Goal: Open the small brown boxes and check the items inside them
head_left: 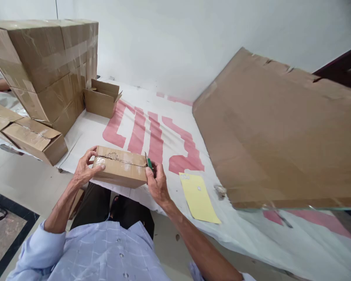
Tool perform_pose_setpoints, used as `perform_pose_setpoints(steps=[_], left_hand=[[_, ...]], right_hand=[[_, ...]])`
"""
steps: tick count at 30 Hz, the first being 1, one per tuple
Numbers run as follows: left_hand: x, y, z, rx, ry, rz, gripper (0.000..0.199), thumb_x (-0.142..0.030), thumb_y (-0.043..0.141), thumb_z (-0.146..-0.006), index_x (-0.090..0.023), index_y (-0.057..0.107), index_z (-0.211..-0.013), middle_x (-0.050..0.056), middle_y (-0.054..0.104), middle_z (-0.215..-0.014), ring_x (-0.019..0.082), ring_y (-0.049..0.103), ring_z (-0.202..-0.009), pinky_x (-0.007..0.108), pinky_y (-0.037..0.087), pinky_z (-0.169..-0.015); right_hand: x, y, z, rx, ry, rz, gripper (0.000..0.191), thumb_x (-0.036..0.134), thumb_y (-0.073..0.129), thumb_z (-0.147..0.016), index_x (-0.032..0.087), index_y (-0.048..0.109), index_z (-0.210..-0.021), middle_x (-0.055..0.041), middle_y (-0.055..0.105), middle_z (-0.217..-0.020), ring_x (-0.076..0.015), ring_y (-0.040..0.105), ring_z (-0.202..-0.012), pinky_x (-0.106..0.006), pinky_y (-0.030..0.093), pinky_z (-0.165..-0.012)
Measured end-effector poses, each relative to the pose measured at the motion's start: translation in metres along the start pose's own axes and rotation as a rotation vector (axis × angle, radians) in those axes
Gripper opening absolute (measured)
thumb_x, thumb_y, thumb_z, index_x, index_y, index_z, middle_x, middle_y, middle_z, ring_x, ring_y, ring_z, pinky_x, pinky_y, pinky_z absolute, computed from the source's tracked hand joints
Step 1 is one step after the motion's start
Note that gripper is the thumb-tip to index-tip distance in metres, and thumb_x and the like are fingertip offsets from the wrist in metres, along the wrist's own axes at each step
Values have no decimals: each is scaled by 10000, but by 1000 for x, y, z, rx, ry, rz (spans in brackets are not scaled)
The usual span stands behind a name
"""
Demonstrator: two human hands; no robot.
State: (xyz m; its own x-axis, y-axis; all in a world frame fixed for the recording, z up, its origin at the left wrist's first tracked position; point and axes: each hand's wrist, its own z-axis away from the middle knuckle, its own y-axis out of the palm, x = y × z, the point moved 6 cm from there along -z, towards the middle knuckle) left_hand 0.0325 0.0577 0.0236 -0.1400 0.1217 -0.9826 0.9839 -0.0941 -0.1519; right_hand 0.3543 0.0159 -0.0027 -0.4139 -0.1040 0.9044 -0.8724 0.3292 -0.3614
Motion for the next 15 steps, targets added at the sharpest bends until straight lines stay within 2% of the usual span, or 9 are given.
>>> perform_pose_setpoints(steps=[2, 6, 9, 12, 15], left_hand=[[-1, 0, 3, 21, 19, -33, 475, -486, 891, -695, -230, 592, -961, 160, 466, -1721, 415, 527, -1529, 587, 511, -1182], [-1, -2, 8, 55, 65, -121, 477, -496, 886, -729, -241, 616, -1029, 155, 458, -1689, 395, 496, -1541, 621, 468, -1216], [2, -4, 10, 69, 77, -168, 528, -509, 876, -738, -255, 638, -1135, 151, 465, -1638, 387, 489, -1528, 617, 490, -1190], [6, -3, 11, 83, 76, -176, 598, -530, 871, -755, -274, 627, -1237, 144, 425, -1655, 385, 455, -1552, 595, 499, -1186], [9, -2, 11, 86, 76, -174, 644, -552, 875, -758, -280, 617, -1283, 145, 401, -1664, 386, 433, -1565, 584, 504, -1182]], right_hand=[[8, 8, -4, -31, -107, 51, 422, 564, 546, -1002, 210, 642, -1212, -126, 783, -1132, -274, 729, -1007, -426, 608, -885], [26, 2, -28, 69, -274, 203, 392, 489, 503, -1042, 208, 707, -1225, -129, 800, -1135, -296, 750, -1032, -454, 620, -925], [61, 1, -38, 288, -428, 269, 378, 425, 505, -1070, 251, 760, -1288, -100, 813, -1230, -295, 767, -1113, -464, 621, -1001], [98, 19, -35, 557, -528, 328, 353, 366, 526, -1086, 311, 786, -1319, -36, 815, -1310, -271, 772, -1191, -448, 619, -1052], [123, 39, -32, 666, -600, 432, 333, 323, 554, -1084, 302, 803, -1304, -27, 818, -1317, -272, 764, -1233, -434, 620, -1043]])
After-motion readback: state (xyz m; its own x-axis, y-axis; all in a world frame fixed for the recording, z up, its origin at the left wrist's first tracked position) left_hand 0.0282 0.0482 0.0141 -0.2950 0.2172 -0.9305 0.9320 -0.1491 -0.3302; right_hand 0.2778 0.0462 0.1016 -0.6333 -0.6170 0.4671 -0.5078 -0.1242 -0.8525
